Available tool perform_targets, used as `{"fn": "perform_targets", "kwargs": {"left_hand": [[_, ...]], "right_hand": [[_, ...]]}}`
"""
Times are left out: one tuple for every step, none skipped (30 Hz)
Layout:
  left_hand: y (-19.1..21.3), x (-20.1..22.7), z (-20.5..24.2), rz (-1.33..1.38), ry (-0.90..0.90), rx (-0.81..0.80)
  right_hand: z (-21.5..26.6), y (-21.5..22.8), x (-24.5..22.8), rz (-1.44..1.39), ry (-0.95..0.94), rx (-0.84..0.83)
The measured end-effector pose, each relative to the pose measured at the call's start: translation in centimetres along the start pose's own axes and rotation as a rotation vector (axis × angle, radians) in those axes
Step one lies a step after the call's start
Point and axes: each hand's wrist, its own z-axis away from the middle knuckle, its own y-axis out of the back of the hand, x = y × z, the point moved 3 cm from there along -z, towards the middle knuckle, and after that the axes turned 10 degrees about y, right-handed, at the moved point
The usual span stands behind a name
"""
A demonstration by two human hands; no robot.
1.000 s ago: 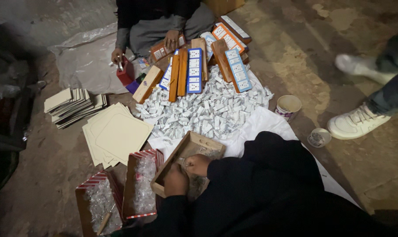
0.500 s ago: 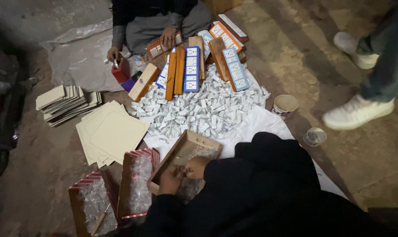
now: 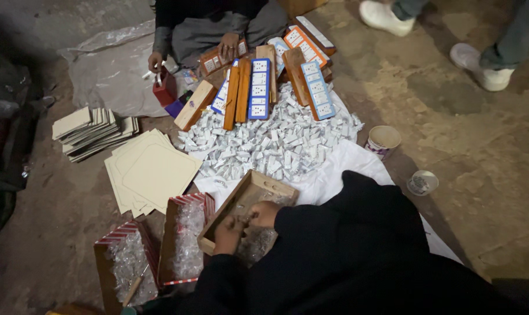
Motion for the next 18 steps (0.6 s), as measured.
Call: {"fn": "perform_targets", "kwargs": {"left_hand": [[0.0, 0.0, 0.0, -0.036, -0.014, 0.018], [-0.1, -0.1, 0.1, -0.065, 0.019, 0.008], [-0.1, -0.1, 0.1, -0.095, 0.053, -0.004], [-0.1, 0.1, 0.3, -0.124, 0.086, -0.016], [0.0, 0.4, 0.4, -0.117, 0.069, 0.003], [0.2, 0.8, 0.5, -0.111, 0.052, 0.021], [0.4, 1.2, 0.7, -0.103, 0.035, 0.043], [0.5, 1.3, 0.8, -0.011, 0.107, 0.022], [0.5, 1.4, 1.0, 0.082, 0.179, 0.002], [0.3, 1.5, 1.1, 0.176, 0.251, -0.019], [0.2, 1.7, 1.2, 0.172, 0.251, -0.005], [0.0, 1.8, 1.4, 0.169, 0.251, 0.009], [0.1, 1.9, 1.4, 0.166, 0.249, 0.028], [0.0, 2.0, 1.4, 0.132, 0.203, 0.031], [-0.2, 2.1, 1.2, 0.098, 0.158, 0.03], [-0.3, 2.0, 1.0, 0.064, 0.113, 0.03], [-0.5, 1.6, 0.9, 0.052, 0.125, 0.045], [-0.7, 1.1, 0.7, 0.039, 0.137, 0.06]], "right_hand": [[0.1, -0.2, 0.1, 0.025, -0.005, -0.011], [0.1, -0.2, 0.0, 0.053, 0.021, 0.005], [0.2, -0.1, -0.1, 0.082, 0.046, 0.021], [0.2, 0.0, -0.3, 0.11, 0.071, 0.038], [0.2, 0.0, -0.3, 0.035, 0.03, 0.022], [0.1, 0.1, -0.4, -0.041, -0.013, 0.007], [0.0, 0.3, -0.4, -0.115, -0.052, -0.01], [-0.1, 0.4, -0.5, -0.195, -0.079, -0.013], [0.0, 0.3, -0.5, -0.274, -0.107, -0.018], [0.1, 0.3, -0.4, -0.352, -0.135, -0.023], [0.1, 0.3, -0.3, -0.322, -0.152, -0.033], [0.2, 0.2, 0.0, -0.291, -0.168, -0.043], [0.0, 0.1, 0.2, -0.259, -0.179, -0.056], [-0.1, -0.1, 0.4, -0.328, -0.18, -0.037], [-0.2, -0.2, 0.7, -0.395, -0.183, -0.017], [-0.2, -0.3, 0.9, -0.462, -0.187, 0.002], [-0.2, -0.3, 1.0, -0.465, -0.121, 0.057], [-0.1, -0.3, 1.0, -0.469, -0.056, 0.111]]}}
